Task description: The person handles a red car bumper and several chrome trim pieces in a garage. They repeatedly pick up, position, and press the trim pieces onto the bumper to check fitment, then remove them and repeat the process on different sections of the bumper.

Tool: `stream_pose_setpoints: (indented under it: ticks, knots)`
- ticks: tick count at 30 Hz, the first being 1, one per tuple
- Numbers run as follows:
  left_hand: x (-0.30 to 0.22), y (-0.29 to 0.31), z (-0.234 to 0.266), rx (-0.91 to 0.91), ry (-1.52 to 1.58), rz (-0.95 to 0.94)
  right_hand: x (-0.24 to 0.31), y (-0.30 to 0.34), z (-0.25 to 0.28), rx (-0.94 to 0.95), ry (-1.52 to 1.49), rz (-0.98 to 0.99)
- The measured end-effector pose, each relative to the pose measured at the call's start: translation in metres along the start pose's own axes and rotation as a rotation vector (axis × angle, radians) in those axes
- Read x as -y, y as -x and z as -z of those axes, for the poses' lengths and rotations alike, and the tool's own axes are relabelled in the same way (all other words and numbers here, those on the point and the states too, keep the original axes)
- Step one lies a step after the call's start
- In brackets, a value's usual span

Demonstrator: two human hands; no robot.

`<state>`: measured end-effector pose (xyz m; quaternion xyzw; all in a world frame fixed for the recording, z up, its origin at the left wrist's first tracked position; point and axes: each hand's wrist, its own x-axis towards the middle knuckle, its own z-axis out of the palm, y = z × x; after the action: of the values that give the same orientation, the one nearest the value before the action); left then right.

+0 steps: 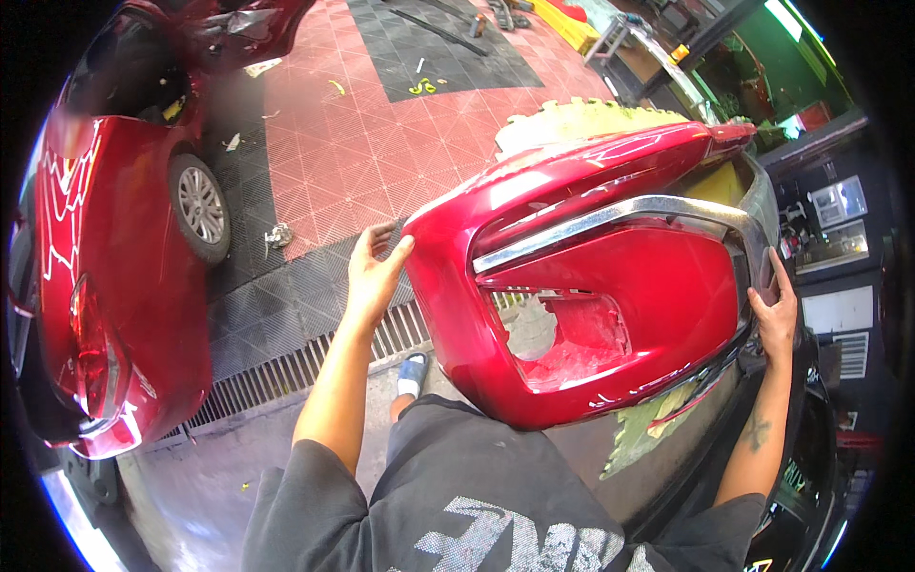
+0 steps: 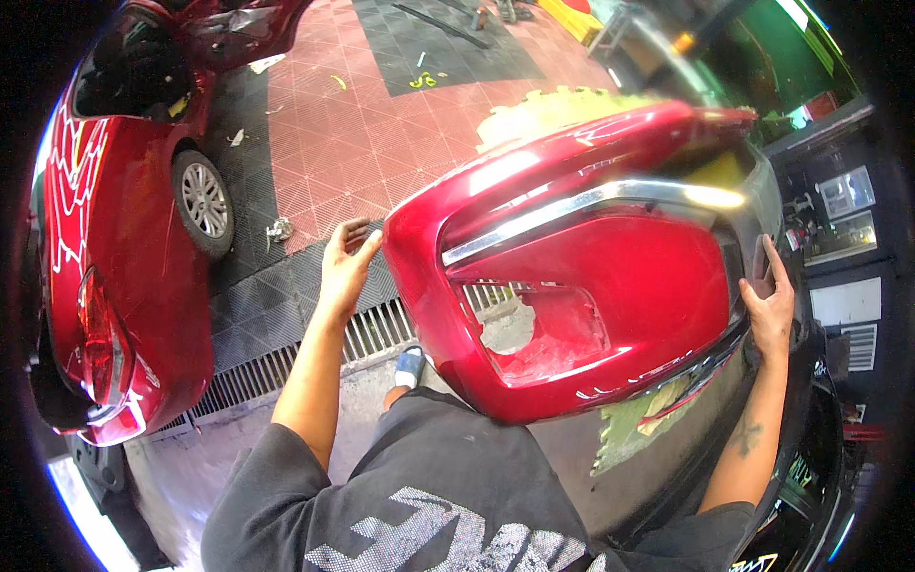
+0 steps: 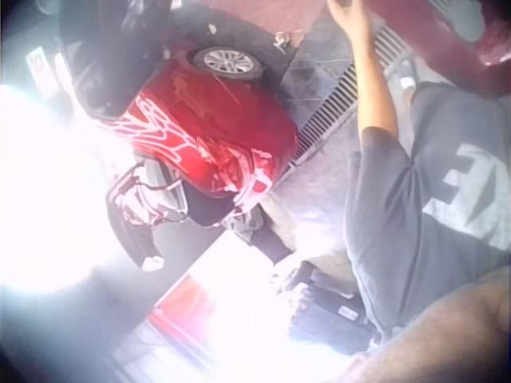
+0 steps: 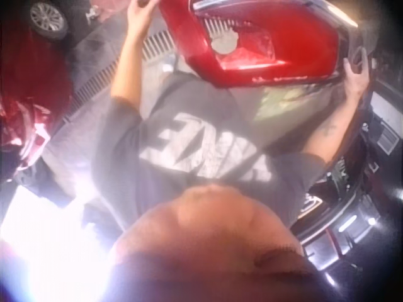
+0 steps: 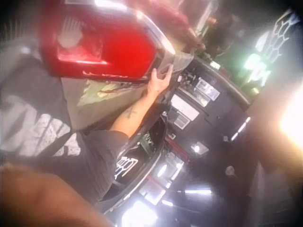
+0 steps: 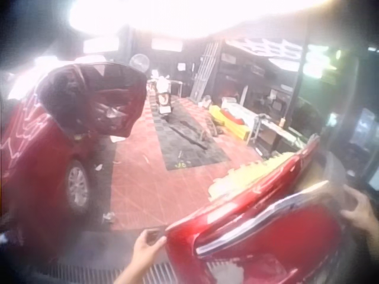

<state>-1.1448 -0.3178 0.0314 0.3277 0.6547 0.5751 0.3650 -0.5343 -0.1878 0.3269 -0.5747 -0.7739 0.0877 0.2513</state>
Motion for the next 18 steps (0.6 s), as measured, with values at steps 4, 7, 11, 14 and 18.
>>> stream_pose_setpoints:
  ticks: [4, 7, 11, 14, 18]
  knots:
    - [-0.013, -0.021, -0.008, 0.127, -0.056, -0.075, -0.004, 0.000, -0.003, 0.012, 0.017, -0.048]
    - [-0.046, -0.024, -0.006, 0.223, -0.242, -0.245, 0.001, -0.006, -0.006, -0.007, 0.050, -0.029]
    - [-0.071, -0.036, -0.020, 0.448, -0.413, -0.421, -0.004, -0.002, -0.011, -0.017, 0.060, -0.046]
    - [-0.068, -0.042, -0.033, 0.525, -0.554, -0.481, 0.003, -0.002, -0.003, 0.007, 0.047, -0.068]
    - [-0.062, -0.036, -0.048, 0.543, -0.498, -0.427, 0.017, -0.003, 0.004, 0.008, 0.155, -0.060]
